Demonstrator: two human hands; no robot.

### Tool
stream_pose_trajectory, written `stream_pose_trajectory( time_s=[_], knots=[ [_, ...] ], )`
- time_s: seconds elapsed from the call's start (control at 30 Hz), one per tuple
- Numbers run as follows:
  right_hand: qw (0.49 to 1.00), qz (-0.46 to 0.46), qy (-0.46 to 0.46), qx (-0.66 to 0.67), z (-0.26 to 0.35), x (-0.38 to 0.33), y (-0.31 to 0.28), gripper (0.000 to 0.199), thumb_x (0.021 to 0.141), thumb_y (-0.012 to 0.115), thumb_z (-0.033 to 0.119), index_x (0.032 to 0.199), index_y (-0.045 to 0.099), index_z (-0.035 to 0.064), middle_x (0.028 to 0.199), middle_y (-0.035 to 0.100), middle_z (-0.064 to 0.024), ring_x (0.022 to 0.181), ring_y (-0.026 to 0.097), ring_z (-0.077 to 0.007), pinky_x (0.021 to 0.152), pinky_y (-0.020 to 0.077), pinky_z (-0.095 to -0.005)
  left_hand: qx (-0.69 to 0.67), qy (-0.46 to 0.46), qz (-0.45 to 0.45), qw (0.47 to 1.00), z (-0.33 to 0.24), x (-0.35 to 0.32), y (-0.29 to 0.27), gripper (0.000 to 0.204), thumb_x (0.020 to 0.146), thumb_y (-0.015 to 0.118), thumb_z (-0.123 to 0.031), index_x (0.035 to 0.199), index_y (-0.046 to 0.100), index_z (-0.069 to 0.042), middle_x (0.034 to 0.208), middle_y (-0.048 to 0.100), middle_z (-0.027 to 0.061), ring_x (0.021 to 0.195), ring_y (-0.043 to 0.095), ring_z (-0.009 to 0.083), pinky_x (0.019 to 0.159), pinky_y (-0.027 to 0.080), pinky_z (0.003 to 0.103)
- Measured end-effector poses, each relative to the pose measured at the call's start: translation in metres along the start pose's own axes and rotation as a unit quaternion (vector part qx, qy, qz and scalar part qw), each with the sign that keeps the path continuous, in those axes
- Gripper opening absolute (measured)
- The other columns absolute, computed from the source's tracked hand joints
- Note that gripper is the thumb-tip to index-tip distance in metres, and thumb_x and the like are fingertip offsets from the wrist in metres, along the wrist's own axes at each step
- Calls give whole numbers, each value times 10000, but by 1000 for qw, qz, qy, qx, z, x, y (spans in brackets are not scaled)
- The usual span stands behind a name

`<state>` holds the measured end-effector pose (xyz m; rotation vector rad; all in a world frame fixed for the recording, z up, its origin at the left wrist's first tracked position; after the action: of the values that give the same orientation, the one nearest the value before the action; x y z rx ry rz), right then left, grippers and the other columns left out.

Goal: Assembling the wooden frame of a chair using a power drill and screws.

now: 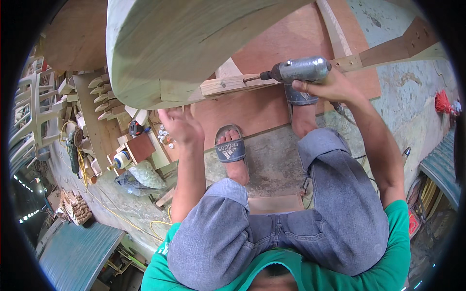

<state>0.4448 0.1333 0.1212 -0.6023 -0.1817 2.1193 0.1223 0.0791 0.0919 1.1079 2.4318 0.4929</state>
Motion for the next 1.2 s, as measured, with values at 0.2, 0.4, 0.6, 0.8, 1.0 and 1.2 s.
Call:
stream_pose_trajectory(
  time_s=[0.2, 0.4, 0.6, 0.8, 1.0, 1.2],
  knots=[
    [995, -24, 94, 5, -13, -23, -22, 504, 820, 687, 440, 1101, 615, 28, 870, 655, -49, 678, 569, -112, 571, 479, -271, 113, 115, 23, 987, -51, 23, -30, 307, 973, 317, -319, 1080, 509, -103, 953, 516, 34, 891, 495, 167, 796, 383, 329],
    [957, -94, 73, 264, -24, -58, -18, 582, 840, 651, 462, 1201, 495, 33, 853, 614, -47, 619, 557, -81, 449, 412, -187, 597, -20, 198, 777, 46, 57, -87, 241, 798, 634, -154, 998, 636, -20, 1022, 614, 150, 947, 565, 245, 787, 446, 357],
    [943, -125, 115, 285, -79, -102, 8, 711, 789, 591, 618, 1179, 483, 33, 899, 589, -71, 598, 546, -80, 454, 416, -178, 635, 185, 288, 692, 117, 48, -87, 276, 752, 661, -186, 991, 646, -49, 1032, 604, 158, 966, 533, 367, 855, 423, 453],
    [923, -154, 135, 326, -97, -124, 12, 680, 800, 606, 579, 1195, 469, 41, 879, 588, -62, 607, 546, -89, 467, 415, -183, 659, 257, 221, 671, 58, 65, -115, 191, 736, 650, -159, 877, 621, -33, 889, 587, 165, 870, 544, 345, 787, 439, 409],
    [924, -161, 116, 328, -90, -116, 17, 510, 890, 585, 438, 1212, 471, 60, 870, 611, -43, 618, 547, -84, 481, 430, -189, 254, 414, 189, 854, -197, 37, 96, 368, 948, 377, -266, 1032, 577, 32, 1099, 584, 138, 974, 559, 215, 892, 426, 341],
    [897, -215, 128, 364, -89, -107, 25, 357, 894, 608, 395, 962, 608, 45, 755, 605, 3, 592, 527, -66, 483, 425, -204, 511, 156, 619, 575, -154, -126, 342, 410, 843, 629, -272, 1115, 583, 30, 948, 635, 106, 859, 592, 124, 749, 460, 248]
  ],
)
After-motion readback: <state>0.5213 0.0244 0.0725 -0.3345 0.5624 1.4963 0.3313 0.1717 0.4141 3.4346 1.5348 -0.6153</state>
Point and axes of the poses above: each hand's wrist, its own x-axis towards the middle knuckle, its own y-axis out of the palm, z = x × y, the point moved 5 cm from there along x, towards the middle knuckle
